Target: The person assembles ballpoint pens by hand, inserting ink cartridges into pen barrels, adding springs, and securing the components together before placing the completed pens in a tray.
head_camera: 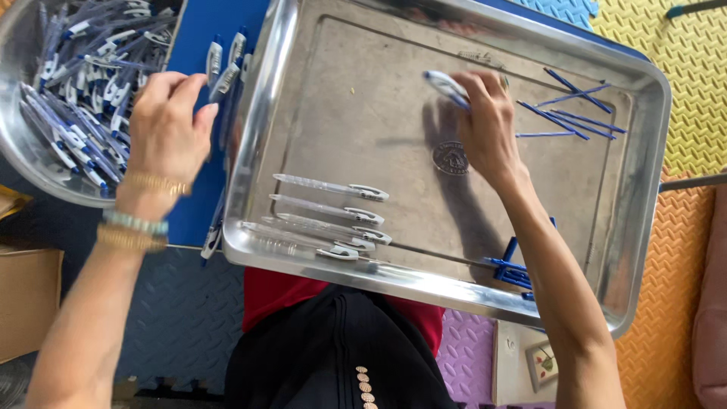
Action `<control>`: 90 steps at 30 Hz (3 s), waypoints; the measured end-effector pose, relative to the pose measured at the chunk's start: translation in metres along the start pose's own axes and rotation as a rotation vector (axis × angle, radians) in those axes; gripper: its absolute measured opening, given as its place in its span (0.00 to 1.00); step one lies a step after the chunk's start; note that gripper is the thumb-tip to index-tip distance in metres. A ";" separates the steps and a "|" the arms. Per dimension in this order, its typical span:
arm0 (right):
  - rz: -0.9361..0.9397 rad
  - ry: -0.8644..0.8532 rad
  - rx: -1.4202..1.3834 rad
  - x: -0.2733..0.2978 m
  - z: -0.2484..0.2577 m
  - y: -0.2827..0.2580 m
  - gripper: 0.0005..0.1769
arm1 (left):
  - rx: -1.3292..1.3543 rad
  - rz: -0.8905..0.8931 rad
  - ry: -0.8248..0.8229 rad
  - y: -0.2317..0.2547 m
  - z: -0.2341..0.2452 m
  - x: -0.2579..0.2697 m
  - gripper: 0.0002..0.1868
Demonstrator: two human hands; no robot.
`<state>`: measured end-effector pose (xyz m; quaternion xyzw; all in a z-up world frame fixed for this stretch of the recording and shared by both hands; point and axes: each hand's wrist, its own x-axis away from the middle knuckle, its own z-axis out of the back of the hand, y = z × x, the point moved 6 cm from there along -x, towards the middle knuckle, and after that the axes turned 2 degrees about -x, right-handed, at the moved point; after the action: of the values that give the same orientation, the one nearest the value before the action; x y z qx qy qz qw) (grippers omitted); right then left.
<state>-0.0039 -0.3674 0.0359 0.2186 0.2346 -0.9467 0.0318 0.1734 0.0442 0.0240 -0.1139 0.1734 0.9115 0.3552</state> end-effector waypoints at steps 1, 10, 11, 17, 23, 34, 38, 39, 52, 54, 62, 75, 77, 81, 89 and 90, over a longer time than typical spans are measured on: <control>0.007 0.003 0.000 0.004 0.008 -0.017 0.17 | -0.004 0.002 0.007 -0.009 -0.009 -0.004 0.23; -0.579 0.018 -0.514 0.115 0.053 -0.099 0.37 | -0.150 0.042 -0.041 0.018 0.028 -0.003 0.04; -0.557 0.070 -0.794 0.121 0.047 -0.105 0.33 | 0.219 0.230 -0.190 0.039 0.049 -0.001 0.11; -0.532 0.143 -1.331 0.116 0.012 -0.143 0.06 | 1.504 0.685 -0.596 0.139 0.023 0.064 0.23; -0.706 0.402 -1.171 0.120 -0.008 -0.153 0.13 | 1.979 0.683 -0.653 0.197 -0.032 0.096 0.23; -0.622 0.431 -1.000 0.122 -0.009 -0.159 0.12 | 2.179 0.729 -0.751 0.224 -0.052 0.105 0.25; -0.598 0.441 -0.976 0.124 -0.012 -0.159 0.11 | 2.211 0.738 -0.714 0.226 -0.059 0.110 0.25; -0.592 0.445 -0.976 0.125 -0.012 -0.159 0.11 | 2.211 0.740 -0.703 0.227 -0.062 0.111 0.25; -0.283 0.446 -0.128 0.156 -0.023 -0.155 0.07 | 2.071 0.684 -0.366 0.240 -0.077 0.121 0.25; -0.285 0.453 -0.253 0.158 -0.018 -0.153 0.09 | 2.011 0.683 -0.334 0.238 -0.074 0.120 0.26; -0.324 0.379 -0.591 0.101 0.044 -0.150 0.14 | 2.109 0.685 -0.605 0.244 -0.051 0.114 0.26; -0.414 0.203 -0.593 0.081 0.030 -0.102 0.27 | 1.978 0.587 -0.720 0.254 -0.059 0.124 0.23; -0.503 0.325 -0.685 0.081 0.048 -0.087 0.24 | 1.972 0.568 -0.757 0.249 -0.064 0.133 0.24; -0.723 0.630 -0.831 0.114 0.084 -0.035 0.14 | 1.950 0.529 -0.853 0.247 -0.057 0.135 0.26; -0.906 0.487 -0.578 0.218 0.113 -0.001 0.16 | 1.827 0.479 -1.031 0.245 -0.054 0.135 0.29; -0.889 0.351 -0.336 0.226 0.112 0.000 0.18 | 1.853 0.475 -0.991 0.245 -0.054 0.135 0.27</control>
<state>-0.2527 -0.4092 0.0283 0.2454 0.4559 -0.7667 -0.3796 -0.0880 -0.0638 -0.0122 0.6180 0.6509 0.4155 0.1478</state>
